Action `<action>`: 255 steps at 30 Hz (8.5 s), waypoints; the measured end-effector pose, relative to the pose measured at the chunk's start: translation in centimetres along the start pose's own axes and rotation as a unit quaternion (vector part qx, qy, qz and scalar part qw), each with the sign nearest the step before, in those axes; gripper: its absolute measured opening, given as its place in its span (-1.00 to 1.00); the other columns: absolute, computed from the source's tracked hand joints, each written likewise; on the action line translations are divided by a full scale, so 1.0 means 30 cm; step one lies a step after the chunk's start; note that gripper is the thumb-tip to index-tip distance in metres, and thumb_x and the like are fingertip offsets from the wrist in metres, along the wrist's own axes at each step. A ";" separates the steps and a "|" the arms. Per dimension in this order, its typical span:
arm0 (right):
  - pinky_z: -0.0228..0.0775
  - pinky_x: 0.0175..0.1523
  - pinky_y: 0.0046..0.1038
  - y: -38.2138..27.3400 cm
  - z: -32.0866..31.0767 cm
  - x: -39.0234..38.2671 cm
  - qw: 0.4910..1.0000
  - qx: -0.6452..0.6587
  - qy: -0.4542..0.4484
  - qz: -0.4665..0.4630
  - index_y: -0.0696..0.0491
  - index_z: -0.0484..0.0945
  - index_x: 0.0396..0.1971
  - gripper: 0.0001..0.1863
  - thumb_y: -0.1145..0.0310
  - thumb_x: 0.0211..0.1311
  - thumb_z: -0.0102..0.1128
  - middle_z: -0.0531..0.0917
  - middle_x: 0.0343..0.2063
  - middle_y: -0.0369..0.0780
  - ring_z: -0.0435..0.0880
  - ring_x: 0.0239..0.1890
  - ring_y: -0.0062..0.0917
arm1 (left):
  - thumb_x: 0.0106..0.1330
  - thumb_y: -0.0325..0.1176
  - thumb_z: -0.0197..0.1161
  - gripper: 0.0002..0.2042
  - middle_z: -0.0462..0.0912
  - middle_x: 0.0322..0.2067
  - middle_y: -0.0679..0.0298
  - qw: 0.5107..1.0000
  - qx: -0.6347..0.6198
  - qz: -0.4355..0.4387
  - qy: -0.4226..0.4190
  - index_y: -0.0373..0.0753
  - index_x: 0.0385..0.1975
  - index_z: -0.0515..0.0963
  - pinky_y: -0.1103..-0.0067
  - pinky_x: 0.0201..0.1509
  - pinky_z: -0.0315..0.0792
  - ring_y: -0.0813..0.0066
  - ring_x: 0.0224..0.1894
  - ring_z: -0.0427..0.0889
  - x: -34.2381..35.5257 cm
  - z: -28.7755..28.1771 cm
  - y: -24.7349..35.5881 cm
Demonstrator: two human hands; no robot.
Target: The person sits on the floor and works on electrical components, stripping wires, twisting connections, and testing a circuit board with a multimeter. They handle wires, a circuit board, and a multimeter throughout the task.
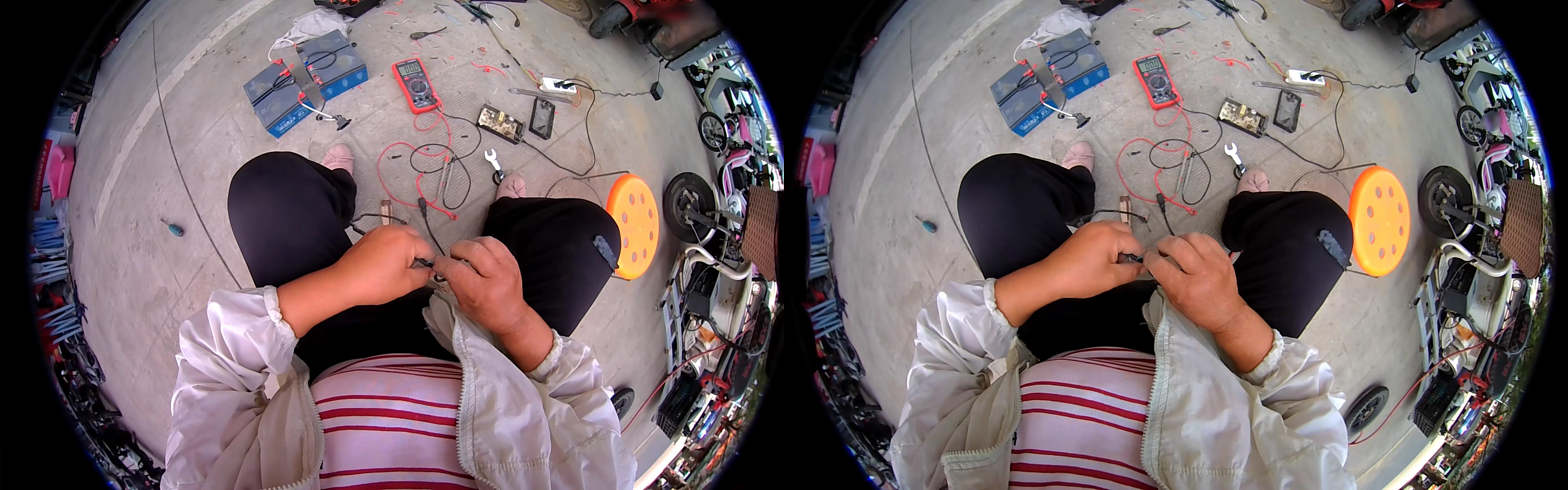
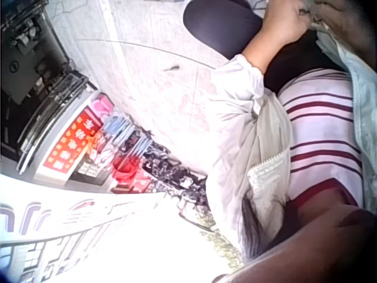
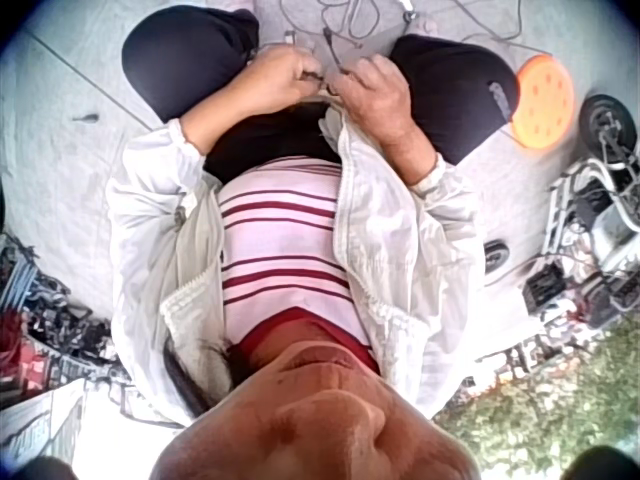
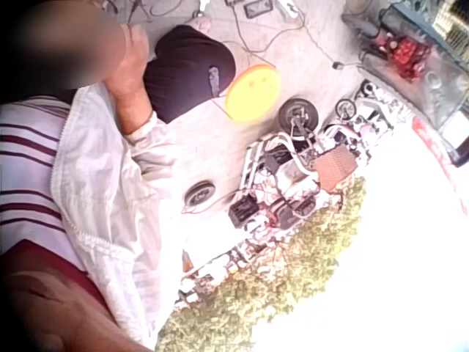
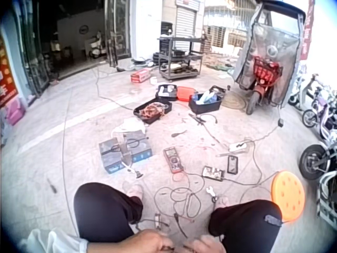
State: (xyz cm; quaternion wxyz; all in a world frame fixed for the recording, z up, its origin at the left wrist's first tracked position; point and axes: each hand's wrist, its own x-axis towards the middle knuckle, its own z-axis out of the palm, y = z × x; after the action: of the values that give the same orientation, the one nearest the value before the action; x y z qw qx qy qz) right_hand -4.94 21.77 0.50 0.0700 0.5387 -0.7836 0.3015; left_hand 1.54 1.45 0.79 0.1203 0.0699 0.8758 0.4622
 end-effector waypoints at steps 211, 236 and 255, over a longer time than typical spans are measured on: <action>0.50 -0.26 -0.31 -0.045 -0.014 -0.057 0.955 0.185 0.062 0.223 0.06 0.57 -0.11 -0.68 0.45 0.10 0.36 0.62 -0.34 -0.17 0.64 -0.33 -0.26 | 0.25 -0.54 0.30 -0.64 0.70 -0.12 0.12 0.996 -0.057 0.028 0.063 -0.32 0.06 0.51 0.56 -0.09 0.53 0.39 -0.12 0.74 -0.016 -0.001 0.095; 0.39 0.07 -0.43 0.104 -0.469 -0.186 0.890 -0.153 0.179 0.391 0.14 0.63 -0.16 -0.74 0.56 0.10 0.35 0.61 -0.20 -0.16 0.58 -0.11 -0.37 | 0.41 -0.29 0.12 -0.74 0.44 -0.61 0.39 0.756 -0.544 -0.353 -0.092 -0.42 -0.25 0.59 0.63 -0.44 0.21 0.59 -0.56 0.31 0.027 0.037 0.049; 0.29 -0.16 -0.68 0.041 -0.448 -0.133 0.788 0.374 0.213 0.441 0.12 0.45 -0.31 -0.85 0.67 0.21 0.20 0.51 -0.28 -0.36 0.43 -0.28 -0.74 | 0.42 -0.36 0.13 -0.67 0.58 -0.44 0.35 0.789 -0.565 -0.242 -0.001 -0.46 0.04 0.53 0.71 -0.32 0.27 0.64 -0.47 0.36 -0.024 0.077 0.039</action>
State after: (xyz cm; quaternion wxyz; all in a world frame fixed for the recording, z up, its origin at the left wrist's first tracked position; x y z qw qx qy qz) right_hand -7.29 32.62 9.15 -0.1119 0.0411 -0.7271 0.6761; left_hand 2.87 3.79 0.61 0.2470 -0.2247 0.4463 0.8302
